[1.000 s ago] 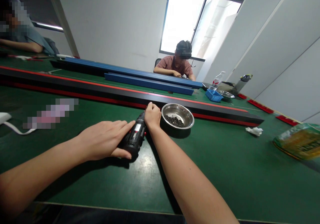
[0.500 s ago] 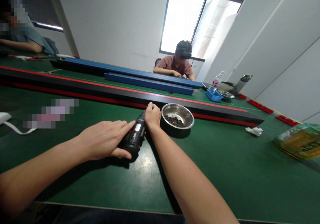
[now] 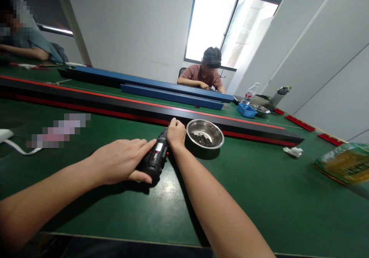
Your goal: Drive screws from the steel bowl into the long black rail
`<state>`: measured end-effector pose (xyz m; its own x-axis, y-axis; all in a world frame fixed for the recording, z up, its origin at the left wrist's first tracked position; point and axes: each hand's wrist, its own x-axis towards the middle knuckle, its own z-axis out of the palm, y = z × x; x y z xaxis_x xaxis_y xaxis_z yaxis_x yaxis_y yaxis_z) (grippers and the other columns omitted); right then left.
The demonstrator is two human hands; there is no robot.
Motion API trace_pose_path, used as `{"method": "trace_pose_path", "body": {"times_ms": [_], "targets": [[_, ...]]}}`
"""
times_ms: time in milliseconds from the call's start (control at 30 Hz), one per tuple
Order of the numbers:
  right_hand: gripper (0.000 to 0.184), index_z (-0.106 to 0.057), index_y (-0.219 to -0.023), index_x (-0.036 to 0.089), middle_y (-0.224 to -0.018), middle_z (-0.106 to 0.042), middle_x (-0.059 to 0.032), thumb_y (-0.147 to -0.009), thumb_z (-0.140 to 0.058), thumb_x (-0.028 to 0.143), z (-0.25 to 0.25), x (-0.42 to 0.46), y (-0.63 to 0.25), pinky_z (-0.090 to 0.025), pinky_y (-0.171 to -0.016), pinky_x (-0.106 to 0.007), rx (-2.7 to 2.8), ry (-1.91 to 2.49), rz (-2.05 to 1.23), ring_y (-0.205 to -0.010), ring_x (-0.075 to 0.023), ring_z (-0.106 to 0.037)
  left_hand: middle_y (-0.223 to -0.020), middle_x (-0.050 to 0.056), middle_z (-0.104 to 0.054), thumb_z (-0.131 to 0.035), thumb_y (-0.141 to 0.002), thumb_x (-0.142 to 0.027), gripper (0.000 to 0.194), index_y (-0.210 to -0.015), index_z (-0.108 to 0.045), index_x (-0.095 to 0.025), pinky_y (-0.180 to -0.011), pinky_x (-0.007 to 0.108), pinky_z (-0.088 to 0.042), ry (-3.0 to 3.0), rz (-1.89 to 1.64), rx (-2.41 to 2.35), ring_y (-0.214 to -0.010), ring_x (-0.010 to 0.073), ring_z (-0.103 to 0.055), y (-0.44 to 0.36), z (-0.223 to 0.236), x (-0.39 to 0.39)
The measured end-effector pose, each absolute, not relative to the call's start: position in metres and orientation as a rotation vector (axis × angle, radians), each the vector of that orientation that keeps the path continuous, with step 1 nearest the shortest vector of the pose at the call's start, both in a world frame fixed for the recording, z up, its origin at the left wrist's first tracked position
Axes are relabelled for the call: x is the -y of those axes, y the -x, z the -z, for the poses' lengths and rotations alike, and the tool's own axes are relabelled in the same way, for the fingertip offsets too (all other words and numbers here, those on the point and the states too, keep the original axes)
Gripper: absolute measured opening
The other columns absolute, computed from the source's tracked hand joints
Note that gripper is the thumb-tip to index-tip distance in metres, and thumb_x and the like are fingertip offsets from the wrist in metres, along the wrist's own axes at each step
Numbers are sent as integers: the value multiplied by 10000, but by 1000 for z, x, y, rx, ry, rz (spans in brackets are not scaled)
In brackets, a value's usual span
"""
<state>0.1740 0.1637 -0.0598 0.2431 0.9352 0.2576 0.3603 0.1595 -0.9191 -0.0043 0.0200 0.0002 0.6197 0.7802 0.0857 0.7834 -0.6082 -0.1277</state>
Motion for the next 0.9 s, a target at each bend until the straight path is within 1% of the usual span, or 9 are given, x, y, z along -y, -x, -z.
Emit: {"method": "trace_pose_path", "body": {"times_ms": [133,300,700,800,900], "targets": [[439,-781,-945,201,-914,-787,-81,-1060,-432,441,60,-164,-174,-517,-797,-307,1314,1407,-655,-817,-229,-745,-1142,153,-731,-400,-857,-937,1030,-1483,-522,-129,-822,443,-567,2691,46,1300,-1003,340,-718,4,1,-20],[436,-779,-945,196,-918,-788,-88,-1063,-430,431,60,-164,-174,-518,-795,-309,1313,1403,-660,-815,-230,-744,-1129,139,-730,-385,-847,-945,1029,-1482,-519,-147,-829,421,-561,2682,46,1296,-1009,331,-726,5,1,-20],[438,-771,-954,194,-927,-790,-93,-1068,-424,435,60,-164,-174,-514,-796,-307,1315,1410,-668,-817,-229,-746,-1151,154,-719,-353,-856,-943,1075,-1512,-497,-105,-843,467,-586,2677,18,1300,-1018,352,-731,3,-1,-19],[436,-768,-964,191,-956,-793,-96,-1070,-420,429,59,-163,-174,-513,-791,-303,1320,1426,-662,-823,-231,-748,-1170,153,-717,-374,-850,-948,1076,-1521,-489,-115,-856,480,-596,2680,13,1329,-1032,360,-733,3,-2,-18],[440,-771,-989,191,-976,-796,-96,-1075,-409,426,58,-163,-174,-514,-799,-297,1338,1447,-651,-846,-231,-752,-1183,149,-718,-431,-843,-944,1052,-1512,-500,-135,-855,487,-604,2677,19,1371,-1043,368,-737,2,-3,-17]]}}
